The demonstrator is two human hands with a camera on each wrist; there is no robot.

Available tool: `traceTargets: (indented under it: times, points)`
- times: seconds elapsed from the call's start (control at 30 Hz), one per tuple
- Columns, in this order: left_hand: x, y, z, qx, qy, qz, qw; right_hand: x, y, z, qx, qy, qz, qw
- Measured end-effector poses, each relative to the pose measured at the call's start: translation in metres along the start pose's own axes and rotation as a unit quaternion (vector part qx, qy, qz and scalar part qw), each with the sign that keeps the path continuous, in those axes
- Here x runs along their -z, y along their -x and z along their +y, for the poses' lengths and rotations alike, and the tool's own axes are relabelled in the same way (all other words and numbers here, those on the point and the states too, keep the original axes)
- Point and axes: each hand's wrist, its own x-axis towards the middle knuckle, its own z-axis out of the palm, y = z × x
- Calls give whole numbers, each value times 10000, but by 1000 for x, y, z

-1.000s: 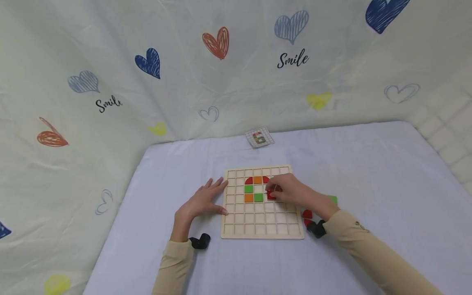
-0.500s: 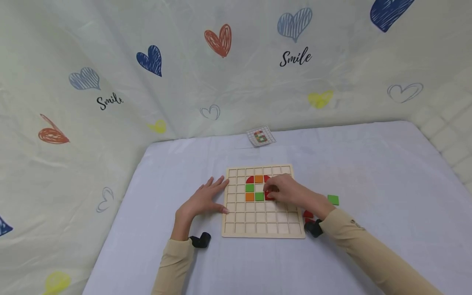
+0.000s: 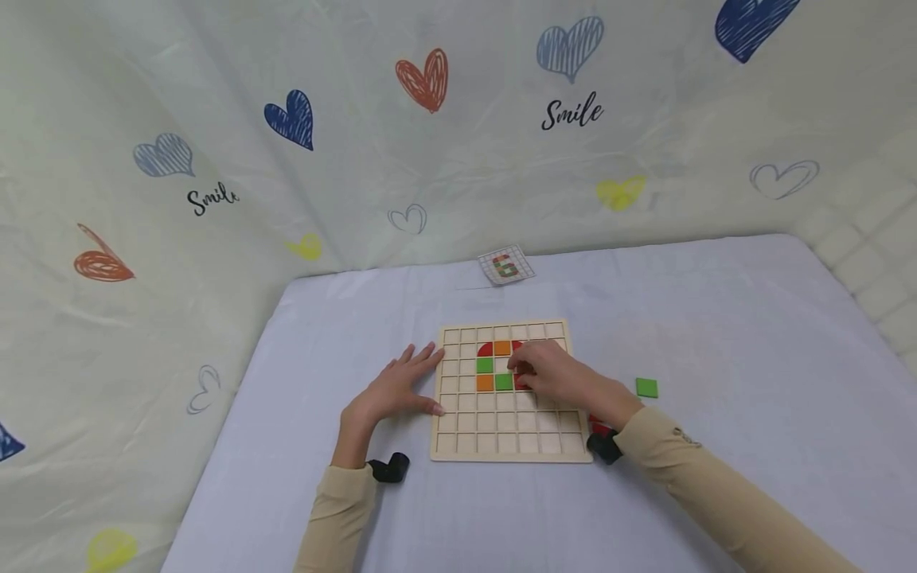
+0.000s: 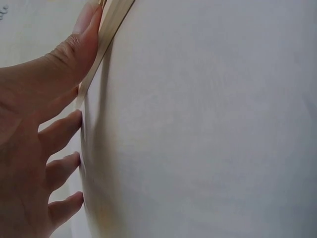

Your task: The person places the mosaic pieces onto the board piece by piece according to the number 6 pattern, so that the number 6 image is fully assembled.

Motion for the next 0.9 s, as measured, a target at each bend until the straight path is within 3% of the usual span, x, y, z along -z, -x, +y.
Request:
traceTargets:
  times: [0.23,0.67,0.9]
  points:
    - [-2,-2,-1,92,-79,-16,9999,2,3,-2,315,64,155,9994]
    - [-2,-1,-2,95,-124,-52,9999,24,37,10,-526,-307,90,9981]
    - [-1,-1,0,68,-143,-54,9999,36,64,23,-595,31,422,9973]
